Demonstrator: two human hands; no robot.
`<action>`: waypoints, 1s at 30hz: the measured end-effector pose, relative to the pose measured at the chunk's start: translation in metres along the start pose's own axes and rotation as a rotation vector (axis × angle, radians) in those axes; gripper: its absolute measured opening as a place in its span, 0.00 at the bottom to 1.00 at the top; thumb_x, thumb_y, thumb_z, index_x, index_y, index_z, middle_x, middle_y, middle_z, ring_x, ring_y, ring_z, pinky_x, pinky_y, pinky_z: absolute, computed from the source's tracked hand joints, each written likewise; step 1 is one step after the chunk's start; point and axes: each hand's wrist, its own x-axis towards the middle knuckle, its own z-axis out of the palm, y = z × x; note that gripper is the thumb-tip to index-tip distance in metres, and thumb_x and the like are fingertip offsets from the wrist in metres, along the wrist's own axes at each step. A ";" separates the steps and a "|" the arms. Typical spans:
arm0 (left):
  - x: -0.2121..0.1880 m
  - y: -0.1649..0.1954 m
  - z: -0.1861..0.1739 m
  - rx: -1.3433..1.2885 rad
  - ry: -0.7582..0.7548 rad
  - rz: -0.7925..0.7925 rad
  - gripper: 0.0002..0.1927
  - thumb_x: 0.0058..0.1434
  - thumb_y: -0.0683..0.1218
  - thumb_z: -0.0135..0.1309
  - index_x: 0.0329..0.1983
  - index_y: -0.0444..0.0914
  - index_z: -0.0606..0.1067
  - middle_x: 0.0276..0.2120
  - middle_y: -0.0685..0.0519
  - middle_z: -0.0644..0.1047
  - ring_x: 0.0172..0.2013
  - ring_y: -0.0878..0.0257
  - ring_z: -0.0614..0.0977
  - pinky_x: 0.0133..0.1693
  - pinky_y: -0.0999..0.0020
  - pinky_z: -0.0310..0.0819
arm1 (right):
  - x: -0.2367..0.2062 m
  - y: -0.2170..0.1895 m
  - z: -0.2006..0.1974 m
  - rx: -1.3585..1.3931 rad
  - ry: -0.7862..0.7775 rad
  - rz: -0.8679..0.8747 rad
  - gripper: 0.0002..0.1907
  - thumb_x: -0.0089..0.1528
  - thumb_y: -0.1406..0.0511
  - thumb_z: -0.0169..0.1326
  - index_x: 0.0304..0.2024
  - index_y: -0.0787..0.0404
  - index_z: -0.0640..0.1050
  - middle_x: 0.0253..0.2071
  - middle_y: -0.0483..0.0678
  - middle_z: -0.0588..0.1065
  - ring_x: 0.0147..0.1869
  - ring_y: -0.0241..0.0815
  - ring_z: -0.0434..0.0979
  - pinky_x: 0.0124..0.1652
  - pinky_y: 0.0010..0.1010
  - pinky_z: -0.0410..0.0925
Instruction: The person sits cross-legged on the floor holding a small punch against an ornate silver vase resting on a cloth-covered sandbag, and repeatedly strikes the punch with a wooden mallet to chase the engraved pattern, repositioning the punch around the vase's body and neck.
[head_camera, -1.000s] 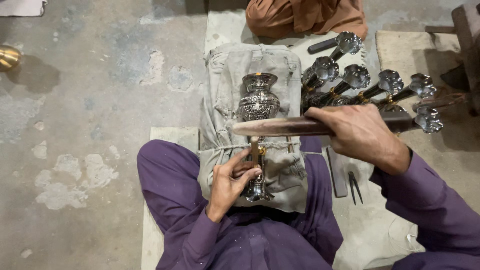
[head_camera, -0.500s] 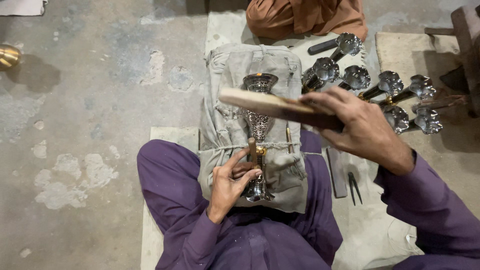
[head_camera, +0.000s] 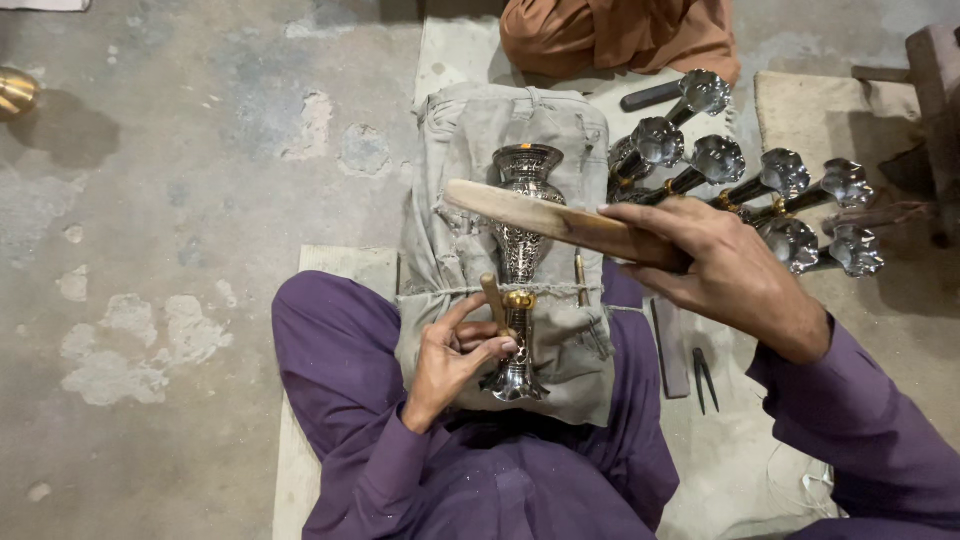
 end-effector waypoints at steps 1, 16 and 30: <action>0.000 -0.001 -0.002 -0.006 -0.020 0.006 0.34 0.60 0.36 0.63 0.70 0.32 0.65 0.42 0.41 0.84 0.43 0.57 0.88 0.47 0.67 0.84 | -0.001 0.001 0.001 -0.068 -0.034 0.047 0.33 0.55 0.60 0.63 0.65 0.46 0.74 0.36 0.44 0.77 0.37 0.41 0.77 0.35 0.35 0.73; 0.009 0.004 -0.008 0.072 -0.155 0.050 0.31 0.62 0.38 0.62 0.68 0.31 0.67 0.41 0.43 0.85 0.44 0.60 0.88 0.51 0.66 0.83 | 0.001 0.010 0.009 -0.239 -0.071 0.024 0.39 0.51 0.65 0.62 0.66 0.41 0.72 0.42 0.42 0.78 0.36 0.38 0.77 0.33 0.31 0.74; 0.007 0.009 -0.004 0.042 -0.135 0.009 0.32 0.60 0.38 0.64 0.66 0.30 0.68 0.41 0.43 0.85 0.44 0.61 0.87 0.49 0.67 0.83 | 0.005 0.004 -0.006 -0.341 -0.258 0.056 0.37 0.54 0.66 0.60 0.66 0.38 0.75 0.40 0.37 0.81 0.30 0.37 0.80 0.26 0.31 0.71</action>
